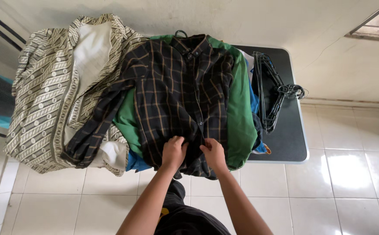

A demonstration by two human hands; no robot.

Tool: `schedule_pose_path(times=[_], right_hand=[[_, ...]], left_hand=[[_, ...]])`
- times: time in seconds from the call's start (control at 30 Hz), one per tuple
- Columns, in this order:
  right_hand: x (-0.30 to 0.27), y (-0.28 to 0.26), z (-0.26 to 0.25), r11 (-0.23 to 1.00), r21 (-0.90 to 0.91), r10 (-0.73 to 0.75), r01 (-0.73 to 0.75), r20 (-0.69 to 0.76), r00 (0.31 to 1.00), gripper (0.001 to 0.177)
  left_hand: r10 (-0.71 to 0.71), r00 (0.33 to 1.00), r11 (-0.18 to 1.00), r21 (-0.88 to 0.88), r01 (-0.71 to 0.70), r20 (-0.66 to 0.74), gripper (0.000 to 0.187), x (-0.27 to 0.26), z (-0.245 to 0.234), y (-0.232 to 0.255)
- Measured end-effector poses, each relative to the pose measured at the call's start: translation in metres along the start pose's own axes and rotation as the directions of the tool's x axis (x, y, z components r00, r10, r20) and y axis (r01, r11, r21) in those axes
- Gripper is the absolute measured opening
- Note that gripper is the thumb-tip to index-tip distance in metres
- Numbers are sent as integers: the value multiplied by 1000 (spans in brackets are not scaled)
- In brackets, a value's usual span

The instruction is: The person buttons a black plaid shirt and a green shirt on a table, then places each on a hanger and hangs them on a clothes rack. The person then picks up a blue shirt and places a hanger inside it.

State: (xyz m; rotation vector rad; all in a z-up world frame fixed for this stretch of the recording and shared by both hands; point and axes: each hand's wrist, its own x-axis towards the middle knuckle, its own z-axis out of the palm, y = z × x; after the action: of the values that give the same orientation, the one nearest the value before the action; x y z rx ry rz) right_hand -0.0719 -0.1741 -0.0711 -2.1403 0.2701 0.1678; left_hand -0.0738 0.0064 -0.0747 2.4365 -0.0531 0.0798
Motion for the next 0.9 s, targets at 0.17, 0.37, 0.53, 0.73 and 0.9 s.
schedule_pose_path(times=[0.17,0.37,0.53,0.73,0.9], right_hand=[[-9,-13,-12,975,163,124,-151,163,979,35],[-18,-16,-15,847,488,98,-211,246,964,27],[-25,-17,-16,970,199,93,-141,232,968,32],[-33,-26,-15,999,35,-39,32,223,974,34],[-40,-40,-23,981,193,-50,-3,266,963,29]], left_hand=[[-103,983,945,-325,48,-154,23,-22,-18,9],[-321,940,862,-447,239,-117,20,-39,-19,-14],[-423,905,423,-872,246,51,32,-35,-7,-41],[-316,947,370,-911,184,63,36,-40,-13,-33],[-155,987,520,-846,120,45,42,-52,-27,-16]])
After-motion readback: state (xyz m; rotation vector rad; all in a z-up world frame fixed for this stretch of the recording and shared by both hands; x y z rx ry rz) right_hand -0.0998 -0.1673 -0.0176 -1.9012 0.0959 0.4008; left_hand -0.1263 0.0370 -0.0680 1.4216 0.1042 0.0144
